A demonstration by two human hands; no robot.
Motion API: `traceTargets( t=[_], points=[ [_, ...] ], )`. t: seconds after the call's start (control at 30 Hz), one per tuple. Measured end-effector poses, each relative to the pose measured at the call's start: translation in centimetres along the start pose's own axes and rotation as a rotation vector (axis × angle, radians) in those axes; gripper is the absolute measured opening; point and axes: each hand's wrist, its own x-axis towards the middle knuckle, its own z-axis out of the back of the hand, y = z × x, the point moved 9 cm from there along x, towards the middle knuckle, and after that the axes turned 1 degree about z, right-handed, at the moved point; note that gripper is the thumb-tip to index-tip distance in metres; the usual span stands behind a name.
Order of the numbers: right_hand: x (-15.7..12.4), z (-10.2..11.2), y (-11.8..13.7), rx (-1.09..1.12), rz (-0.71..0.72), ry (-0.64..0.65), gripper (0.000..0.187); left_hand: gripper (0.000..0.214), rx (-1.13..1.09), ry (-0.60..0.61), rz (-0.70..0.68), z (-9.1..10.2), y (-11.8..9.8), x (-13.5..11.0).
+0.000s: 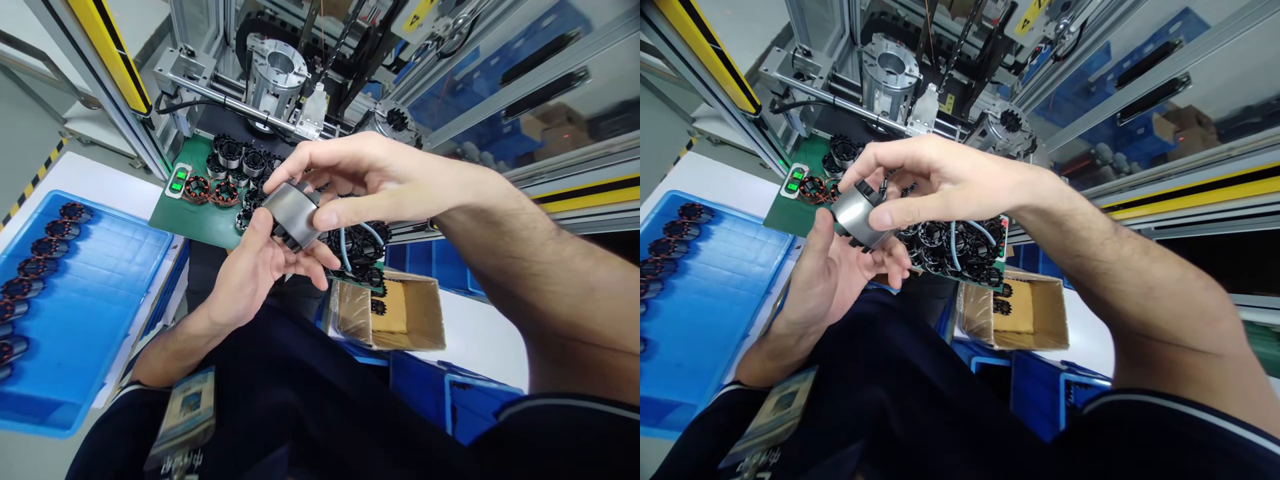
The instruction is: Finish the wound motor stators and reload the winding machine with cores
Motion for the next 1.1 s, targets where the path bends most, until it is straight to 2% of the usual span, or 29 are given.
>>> traceTargets(
  t=[0.1,0.3,0.43,0.57,0.67,0.73,0.77,0.83,0.9,0.97,1.0,1.03,1.1],
  points=[
    [0.6,-0.1,0.1,0.004,0.058,0.023,0.054,0.07,-0.053,0.025,0.065,-0.3,-0.4,-0.2],
    [1.5,-0.5,-0.4,-0.024,0.143,0.078,0.042,0.093,0.017,-0.014,0.18,0.0,-0.2,-0.9],
    [1.8,-0.4,-0.8,-0.005,0.109,0.091,0.044,0.099,0.048,-0.002,0.182,0.0,-0.3,-1.2],
    [1.8,-0.6,-0.5,0.012,0.124,0.149,0.053,0.095,0.086,0.001,0.138,0.1,-0.8,-0.7],
    [2.2,0.3,-0.5,-0.034,0.142,0.124,0.057,0.092,0.144,0.03,0.111,1.1,-0.1,0.2],
    [2.7,2.4,-0.9,-0.13,0.129,0.042,0.06,0.082,0.247,-0.047,-0.019,3.7,-0.3,0.7],
    [3.0,4.1,-1.1,-0.194,0.124,-0.024,0.062,0.075,0.331,-0.142,-0.149,5.9,-1.0,0.6],
    [3.9,8.4,-1.5,-0.346,0.122,-0.199,0.065,0.06,0.582,-0.425,-0.545,10.9,-4.0,-1.0],
    [5.0,13.4,-1.7,-0.52,0.142,-0.401,0.064,0.052,0.817,-0.701,-0.929,15.5,-6.3,-3.9],
    [6.5,17.9,-2.1,-0.683,0.145,-0.582,0.061,0.04,1.06,-0.959,-1.05,20.3,-6.9,-5.5],
    [7.5,19.9,-2.7,-0.747,0.121,-0.652,0.06,0.036,1.084,-1.039,-1.065,22.8,-6.9,-5.9],
    [8.7,21.5,-3.4,-0.799,0.077,-0.707,0.06,0.036,1.134,-1.095,-1.021,25.1,-6.7,-5.7],
    [11.1,24.0,-5.1,-0.884,-0.031,-0.765,0.063,0.04,1.285,-1.219,-0.938,28.3,-6.0,-5.4]
  ],
)
